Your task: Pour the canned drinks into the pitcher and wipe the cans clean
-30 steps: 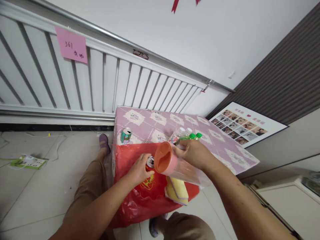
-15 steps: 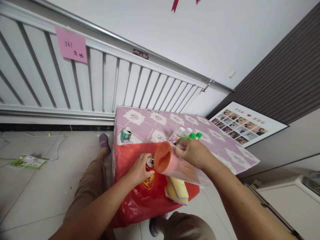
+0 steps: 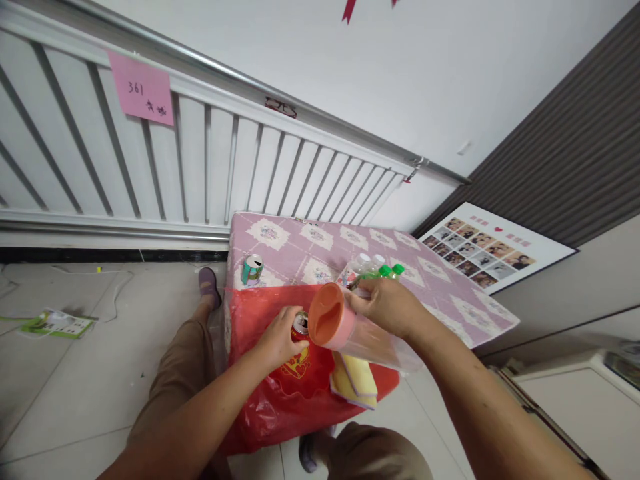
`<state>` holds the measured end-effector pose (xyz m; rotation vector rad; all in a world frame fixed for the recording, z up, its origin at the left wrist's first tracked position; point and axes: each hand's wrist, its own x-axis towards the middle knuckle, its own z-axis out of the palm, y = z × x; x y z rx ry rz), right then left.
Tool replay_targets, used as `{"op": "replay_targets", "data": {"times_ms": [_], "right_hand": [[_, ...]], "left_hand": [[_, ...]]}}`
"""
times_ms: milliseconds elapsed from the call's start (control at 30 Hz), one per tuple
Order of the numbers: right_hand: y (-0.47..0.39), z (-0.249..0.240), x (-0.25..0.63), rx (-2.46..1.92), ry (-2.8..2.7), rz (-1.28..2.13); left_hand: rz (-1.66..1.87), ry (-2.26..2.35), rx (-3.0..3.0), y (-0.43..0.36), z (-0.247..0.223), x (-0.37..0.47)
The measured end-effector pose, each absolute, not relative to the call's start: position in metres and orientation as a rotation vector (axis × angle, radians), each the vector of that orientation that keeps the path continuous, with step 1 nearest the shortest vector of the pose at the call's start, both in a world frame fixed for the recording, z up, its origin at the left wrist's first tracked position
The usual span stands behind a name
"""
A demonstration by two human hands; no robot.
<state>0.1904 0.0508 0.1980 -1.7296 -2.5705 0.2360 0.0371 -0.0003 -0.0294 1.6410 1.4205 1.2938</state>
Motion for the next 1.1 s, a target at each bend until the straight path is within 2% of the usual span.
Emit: {"op": "replay_targets", "data": {"times_ms": [1100], "right_hand": [[0.0519,0.1971,0.1905,-1.714,-2.571,0.234]], "left_hand": [[1.28,1.436,1.679,0.0009,-0.0324,0.0378]]}}
